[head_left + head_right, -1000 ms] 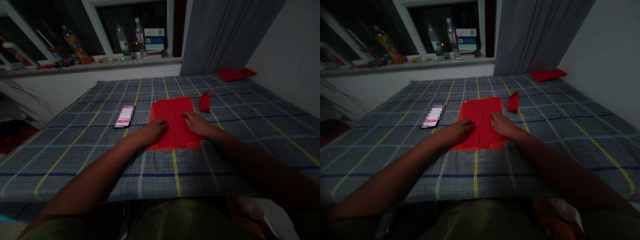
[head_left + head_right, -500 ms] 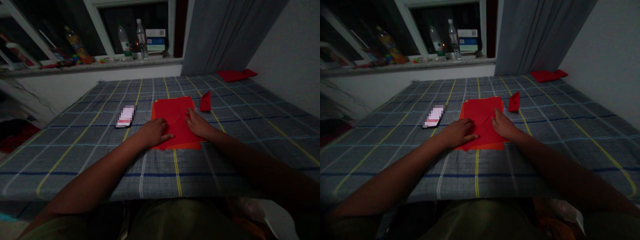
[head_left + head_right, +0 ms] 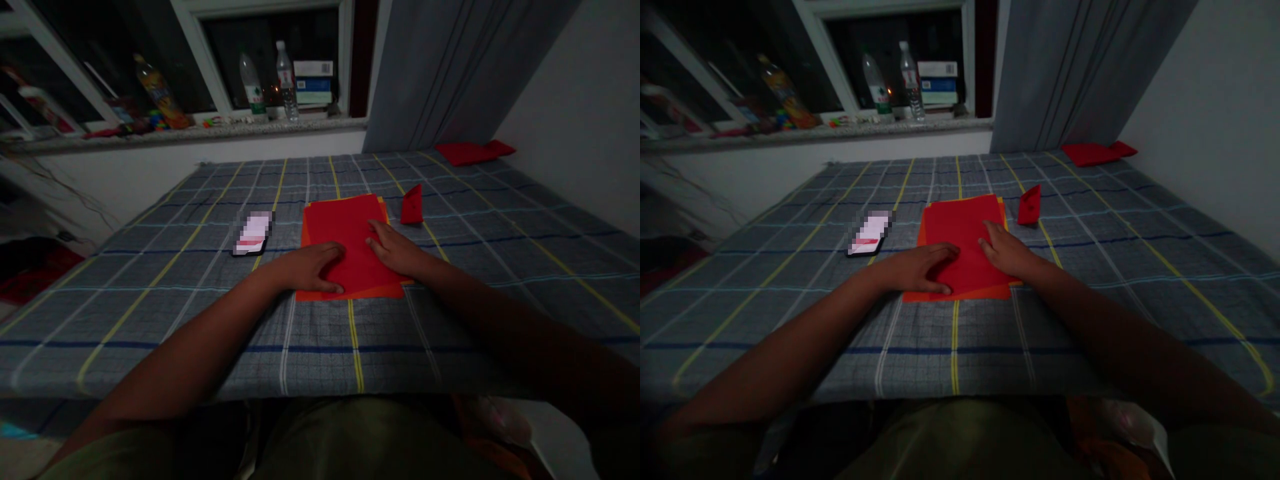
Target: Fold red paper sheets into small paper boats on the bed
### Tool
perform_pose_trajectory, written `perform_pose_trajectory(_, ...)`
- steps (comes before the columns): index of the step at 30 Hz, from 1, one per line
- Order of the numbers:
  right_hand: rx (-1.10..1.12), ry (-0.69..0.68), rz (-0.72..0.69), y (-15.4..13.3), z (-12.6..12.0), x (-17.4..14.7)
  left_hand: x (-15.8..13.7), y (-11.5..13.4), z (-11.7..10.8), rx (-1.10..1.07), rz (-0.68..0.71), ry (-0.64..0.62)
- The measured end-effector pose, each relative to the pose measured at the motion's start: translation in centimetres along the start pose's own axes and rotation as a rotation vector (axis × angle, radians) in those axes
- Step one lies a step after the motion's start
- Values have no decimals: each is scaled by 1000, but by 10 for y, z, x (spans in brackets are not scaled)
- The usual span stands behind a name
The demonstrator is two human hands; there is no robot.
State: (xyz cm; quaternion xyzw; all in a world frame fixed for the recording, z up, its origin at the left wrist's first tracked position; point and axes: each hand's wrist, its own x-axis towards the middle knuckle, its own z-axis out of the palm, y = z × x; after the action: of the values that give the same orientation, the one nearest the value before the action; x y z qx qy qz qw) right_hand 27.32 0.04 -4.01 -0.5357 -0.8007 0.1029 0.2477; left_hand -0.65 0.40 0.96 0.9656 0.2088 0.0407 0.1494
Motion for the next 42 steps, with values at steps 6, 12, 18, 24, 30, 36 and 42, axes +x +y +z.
perform_pose_trajectory(6,39,-24,-30,1,-6,-1,1,4,4,-36,14,0)
perform_pose_trajectory(12,18,-45,-93,-5,-20,-3,1,-1,5,-88,-8,-4)
perform_pose_trajectory(18,24,-207,-315,-37,-33,-15,1,-4,4,-140,-7,-30)
perform_pose_trajectory(24,45,-340,-393,-48,-34,-18,1,-6,3,-217,16,-4)
perform_pose_trajectory(30,55,-361,-371,-44,-29,-16,2,-11,5,-264,36,6)
perform_pose_trajectory(36,95,-359,-353,-40,-29,-14,1,-13,3,-298,40,9)
perform_pose_trajectory(42,106,-355,-349,-39,-28,-14,0,-12,3,-261,25,-3)
